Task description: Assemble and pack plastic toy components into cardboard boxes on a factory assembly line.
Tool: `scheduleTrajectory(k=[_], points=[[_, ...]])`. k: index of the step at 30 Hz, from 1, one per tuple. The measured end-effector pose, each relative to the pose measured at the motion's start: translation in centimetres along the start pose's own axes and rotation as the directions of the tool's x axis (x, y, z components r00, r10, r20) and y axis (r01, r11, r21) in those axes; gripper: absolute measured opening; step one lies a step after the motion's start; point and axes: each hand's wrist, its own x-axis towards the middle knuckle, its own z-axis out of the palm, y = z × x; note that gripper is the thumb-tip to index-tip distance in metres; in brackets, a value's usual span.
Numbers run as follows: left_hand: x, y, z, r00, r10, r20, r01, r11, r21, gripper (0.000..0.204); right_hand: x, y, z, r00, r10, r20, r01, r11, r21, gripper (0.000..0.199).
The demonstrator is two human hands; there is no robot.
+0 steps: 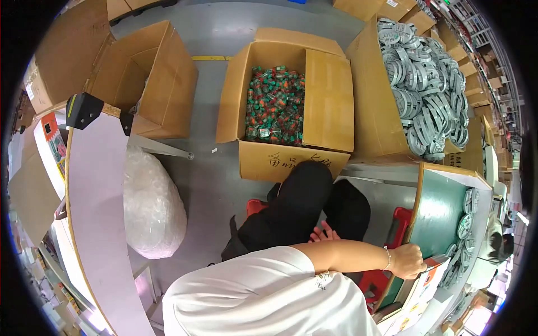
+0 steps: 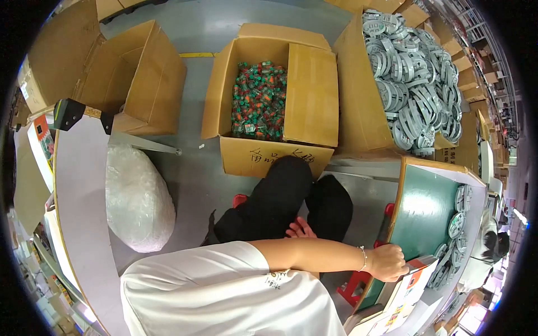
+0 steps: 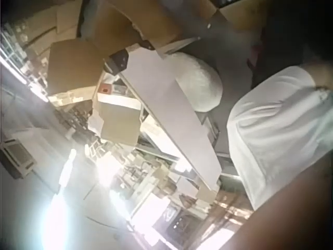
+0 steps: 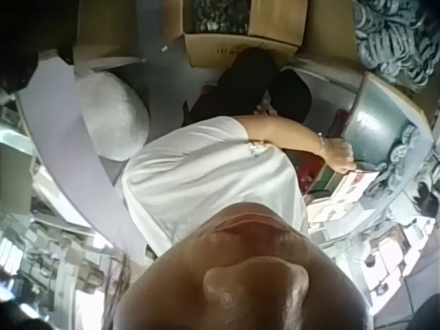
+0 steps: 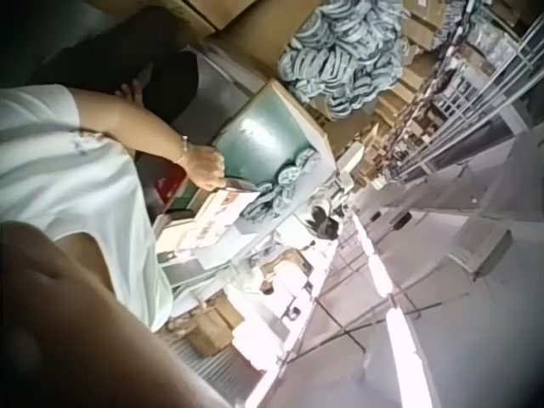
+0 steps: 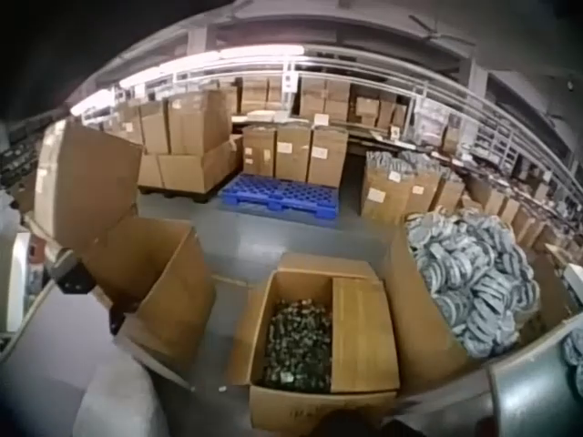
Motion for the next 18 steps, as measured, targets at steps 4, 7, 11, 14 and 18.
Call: scheduleTrajectory(k=[4,7,11,14,18], points=[[2.3,1.6,-3.3,0.983,0.079,0.164,-0.044,0.977,-0.207,0.017,1.3,-2.6,5.3,0.992,-0.108,0.065,0.102,0.991,0.083,0.051],[0.8,0.1,-8.2,0.976,-0.206,-0.076,0.140,0.851,-0.507,0.014,5.0,-4.1,6.3,0.995,-0.061,0.076,0.060,0.998,0.011,0.055],[-4.0,-8.6,-16.8,0.864,-0.447,-0.230,0.390,0.885,-0.254,0.009,10.6,-5.2,5.3,0.991,-0.029,0.128,0.032,0.999,-0.027,0.052],[-10.8,-16.5,-22.7,0.640,-0.647,-0.415,0.674,0.732,-0.103,0.007,16.8,-5.4,6.2,0.938,-0.273,-0.212,0.078,0.765,-0.639,0.038],[-20.6,-24.1,-30.3,0.265,-0.642,-0.719,0.868,0.484,-0.113,0.009,25.7,-6.7,8.2,0.778,-0.600,0.187,0.152,-0.110,-0.982,0.026]])
